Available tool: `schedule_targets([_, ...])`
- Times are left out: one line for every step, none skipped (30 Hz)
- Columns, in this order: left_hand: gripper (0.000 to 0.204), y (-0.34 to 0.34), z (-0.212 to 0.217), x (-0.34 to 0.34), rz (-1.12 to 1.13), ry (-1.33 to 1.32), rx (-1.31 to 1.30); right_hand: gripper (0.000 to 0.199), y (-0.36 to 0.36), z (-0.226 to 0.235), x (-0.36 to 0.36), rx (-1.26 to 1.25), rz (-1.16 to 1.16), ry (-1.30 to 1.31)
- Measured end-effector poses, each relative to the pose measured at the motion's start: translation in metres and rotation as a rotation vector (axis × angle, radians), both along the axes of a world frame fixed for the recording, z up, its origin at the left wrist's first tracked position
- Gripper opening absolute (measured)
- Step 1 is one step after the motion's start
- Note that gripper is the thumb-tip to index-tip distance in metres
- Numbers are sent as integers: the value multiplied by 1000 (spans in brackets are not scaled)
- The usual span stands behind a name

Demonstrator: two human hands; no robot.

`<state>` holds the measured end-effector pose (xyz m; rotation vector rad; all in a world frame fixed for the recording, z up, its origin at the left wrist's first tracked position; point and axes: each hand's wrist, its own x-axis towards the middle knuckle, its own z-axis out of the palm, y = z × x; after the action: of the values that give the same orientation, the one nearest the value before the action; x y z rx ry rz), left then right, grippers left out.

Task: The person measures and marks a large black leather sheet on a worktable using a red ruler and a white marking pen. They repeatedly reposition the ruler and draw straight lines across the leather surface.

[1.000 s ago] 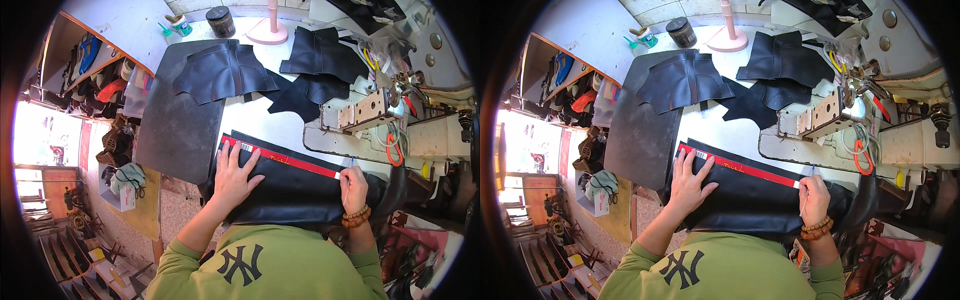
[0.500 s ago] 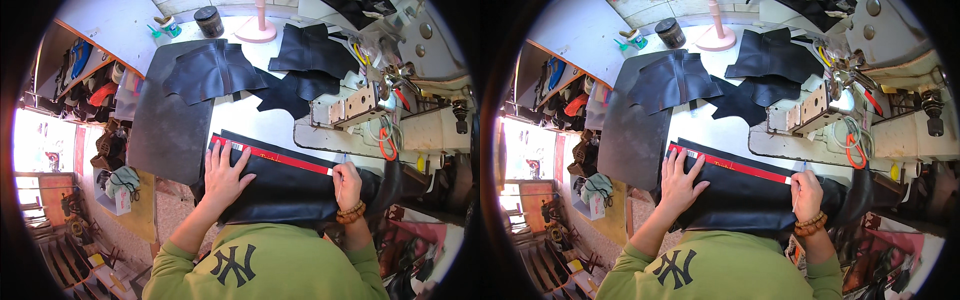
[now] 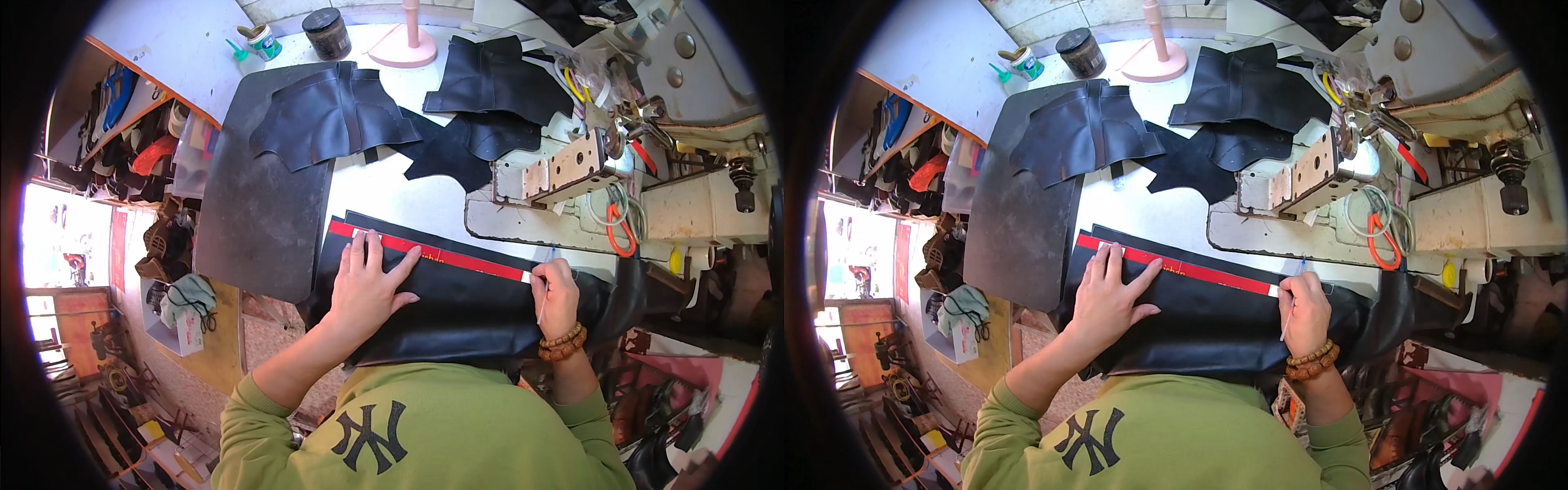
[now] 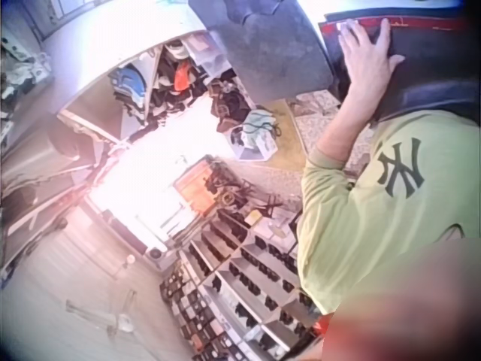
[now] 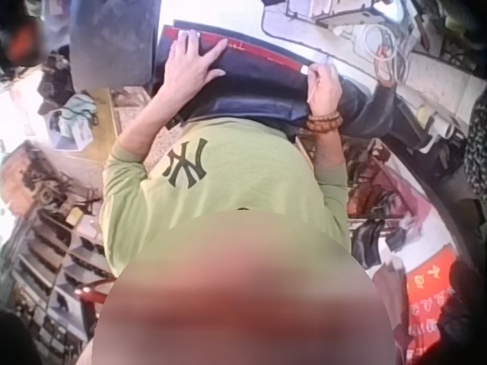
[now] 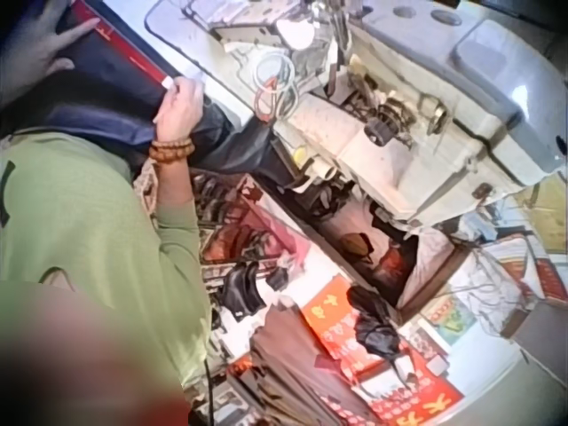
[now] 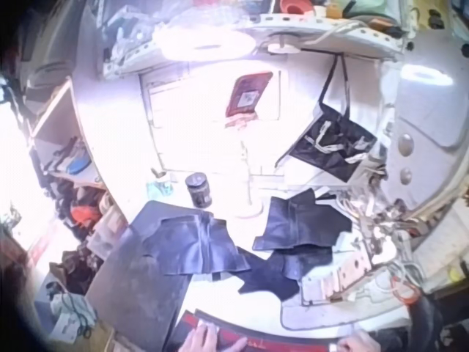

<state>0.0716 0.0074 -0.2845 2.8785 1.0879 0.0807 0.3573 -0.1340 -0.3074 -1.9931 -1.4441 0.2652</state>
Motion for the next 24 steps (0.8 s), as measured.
schedule_targets([78,0,1,1,-4,2,6,18,0,0,0,-3,-6,-13])
schedule_targets([79,0,1,2,-5,16,-4,19,0,2,-1,-13,-14,-18])
schedule_targets([79,0,2,3,-5,24,-9,19,0,3,-3,-22,-21,-23])
schedule_targets([80,0,2,3,-3,32,-13,20,2,6,-5,13,-13,-100])
schedule_targets([81,0,2,4,1,40,-21,21,5,9,-7,50,-2,-177])
schedule_targets([82,0,3,4,5,49,-29,22,9,14,-10,114,11,-251])
schedule_targets([83,0,3,4,8,70,-45,26,12,19,-15,140,41,-279])
schedule_targets([83,0,3,5,11,64,-42,27,17,25,-19,133,83,-165])
schedule_targets([84,-1,3,5,13,70,-45,28,24,29,-25,161,129,-46])
schedule_targets([84,-1,3,5,11,79,-43,29,32,32,-32,188,171,73])
schedule_targets([85,-1,2,6,12,79,-53,29,42,32,-42,153,210,298])
schedule_targets([85,-1,2,6,15,83,-55,30,53,32,-51,117,250,523])
schedule_targets([85,-2,2,6,21,87,-57,24,66,29,-59,72,277,596])
schedule_targets([85,-2,2,6,18,81,-54,21,79,26,-67,68,331,568])
schedule_targets([86,-1,2,6,19,76,-51,17,93,21,-77,99,357,566])
schedule_targets([86,-2,2,5,19,79,-50,15,104,16,-87,106,378,583])
schedule_targets([85,-2,2,5,24,70,-60,13,112,12,-96,95,381,582])
schedule_targets([84,-2,2,5,26,77,-58,12,119,8,-104,84,382,592])
schedule_targets([83,-3,2,4,26,84,-58,11,122,6,-109,38,356,616])
schedule_targets([82,-3,2,4,25,90,-65,11,125,6,-111,74,388,573])
schedule_targets([79,-3,1,4,21,83,-52,11,125,6,-112,78,392,544])
schedule_targets([78,-3,1,4,22,88,-49,10,126,6,-113,78,392,528])
schedule_targets([77,-3,0,4,21,94,-52,10,127,6,-114,88,401,504])
schedule_targets([77,-3,0,5,19,93,-56,10,127,6,-114,94,405,493])
